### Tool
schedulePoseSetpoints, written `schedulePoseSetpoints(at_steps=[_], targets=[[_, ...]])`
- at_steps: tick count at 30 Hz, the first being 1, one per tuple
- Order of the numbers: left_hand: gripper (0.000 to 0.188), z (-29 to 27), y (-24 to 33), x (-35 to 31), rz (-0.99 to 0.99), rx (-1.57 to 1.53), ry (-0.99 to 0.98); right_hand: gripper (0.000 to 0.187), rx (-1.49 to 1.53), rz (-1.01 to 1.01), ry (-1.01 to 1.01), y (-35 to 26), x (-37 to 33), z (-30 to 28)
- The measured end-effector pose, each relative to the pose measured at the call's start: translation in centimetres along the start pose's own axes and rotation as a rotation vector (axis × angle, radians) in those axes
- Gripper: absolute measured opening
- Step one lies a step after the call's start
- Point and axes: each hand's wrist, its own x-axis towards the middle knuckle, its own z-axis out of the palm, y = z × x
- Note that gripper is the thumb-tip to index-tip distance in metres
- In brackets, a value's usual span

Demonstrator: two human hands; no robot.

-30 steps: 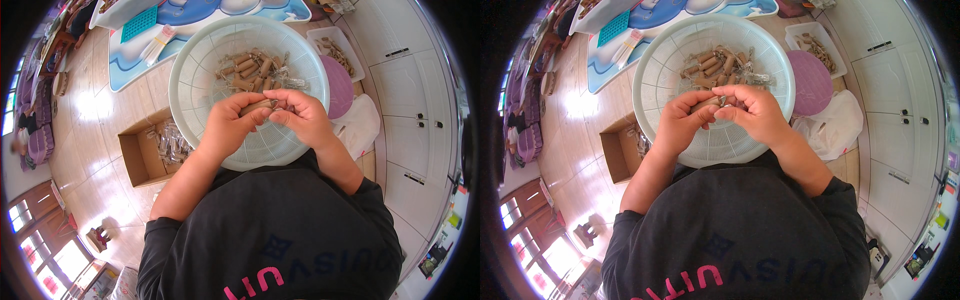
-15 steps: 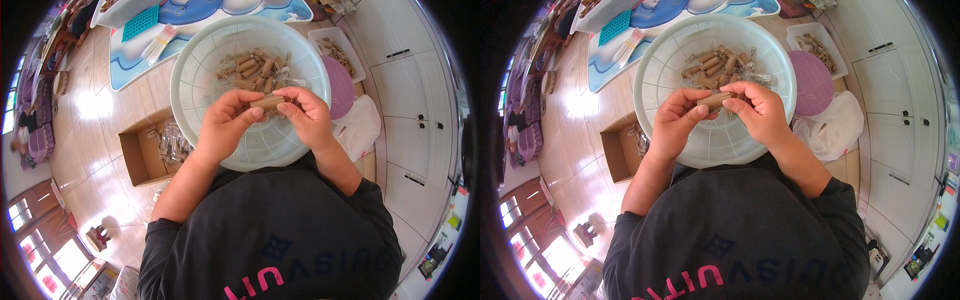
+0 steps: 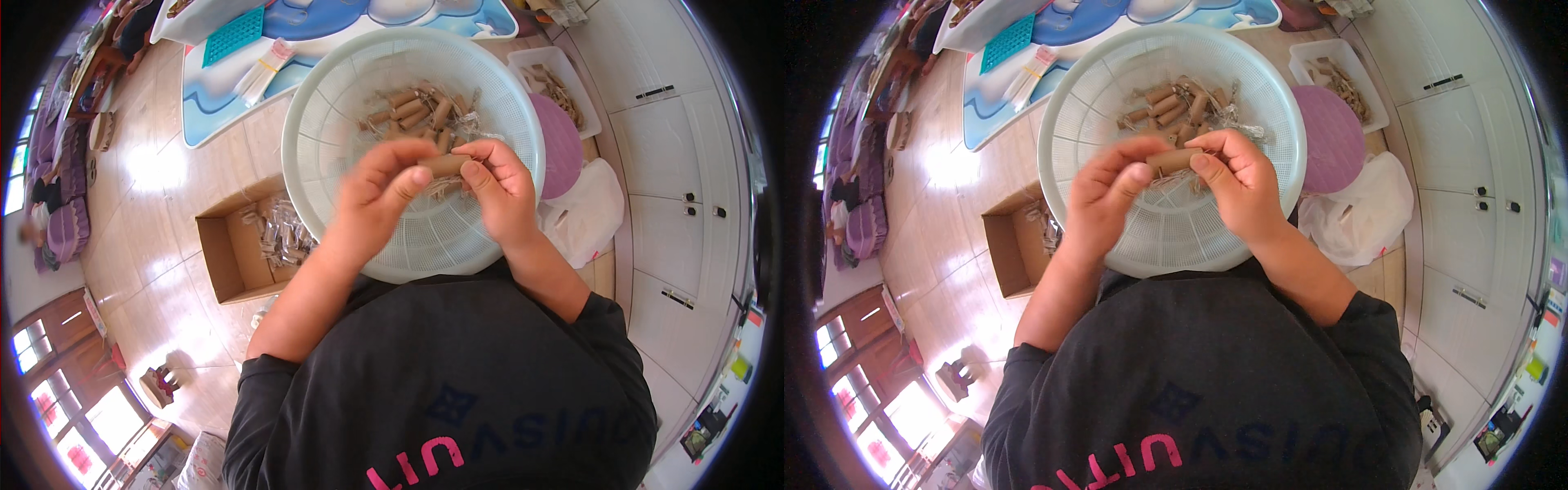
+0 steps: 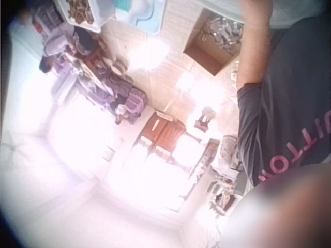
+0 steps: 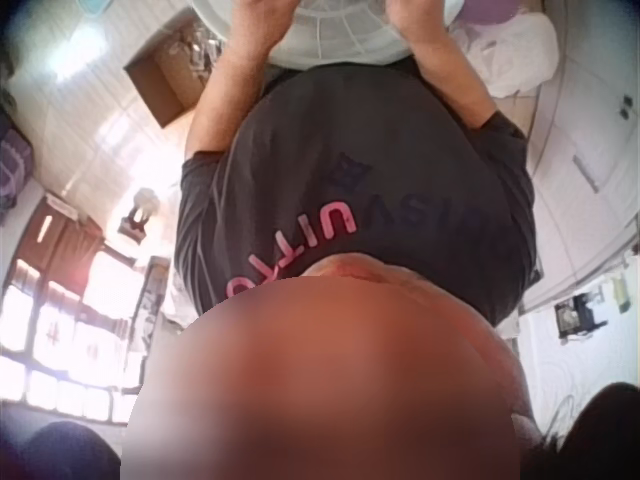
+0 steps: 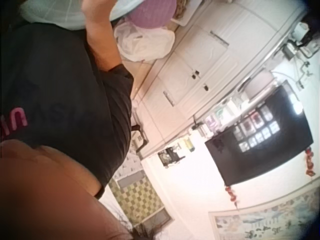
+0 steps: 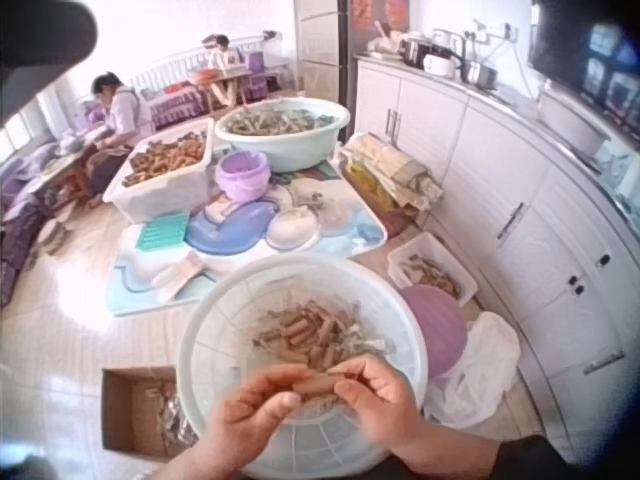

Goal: The person wraps small cylindrical components in individual plastic bags by hand.

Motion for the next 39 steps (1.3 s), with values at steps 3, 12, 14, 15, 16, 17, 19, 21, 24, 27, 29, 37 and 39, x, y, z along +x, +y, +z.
schedulePoseSetpoints(at_steps=[3,12,14,15,16,17,19,21,24,27,29,37,39], targets=[[0.03,-3.7,1.9,2.7,0.212,0.367,0.381,0.015,0.18,0.165,0.087,0.5,0.5,-1.1],[0.043,-18.7,-0.4,10.1,-0.259,1.228,0.764,0.019,0.525,0.383,0.119,2.1,0.8,-1.7],[0.037,-18.8,-0.2,10.5,-0.251,1.219,0.701,0.019,0.508,0.395,0.116,1.9,0.6,-1.5],[0.031,-18.9,-0.1,10.5,-0.243,1.213,0.647,0.019,0.506,0.393,0.111,1.9,0.6,-1.4],[0.031,-19.3,-0.3,10.4,-0.247,1.213,0.645,0.019,0.507,0.395,0.105,1.9,0.6,-1.4],[0.029,-19.8,-0.5,10.1,-0.138,1.282,0.599,0.019,0.506,0.398,0.106,1.9,0.6,-1.4],[0.027,-20.0,-0.3,9.6,-0.029,1.347,0.552,0.019,0.496,0.392,0.093,1.9,0.6,-1.4],[0.026,-19.9,0.9,8.9,-0.1,1.6,0.475,0.02,0.486,0.393,0.096,1.9,0.4,-1.4],[0.027,-18.7,3.0,7.5,-0.136,1.608,0.515,0.02,0.437,0.368,0.095,1.8,0.4,-1.3],[0.021,-16.6,4.3,5.4,0.138,1.59,0.551,0.02,0.289,0.252,0.128,0.9,0.3,-0.5],[0.012,-13.2,5.3,4.0,0.077,0.846,0.523,0.02,0.18,0.161,0.163,0.2,0.2,-0.3],[0.014,-4.0,4.0,0.3,-0.335,0.168,0.176,0.023,-0.208,-0.418,0.174,-2.1,0.0,-0.4],[0.013,-3.5,3.1,-0.1,-0.354,0.117,0.135,0.022,-0.223,-0.436,0.169,-2.2,-0.1,-0.5]])
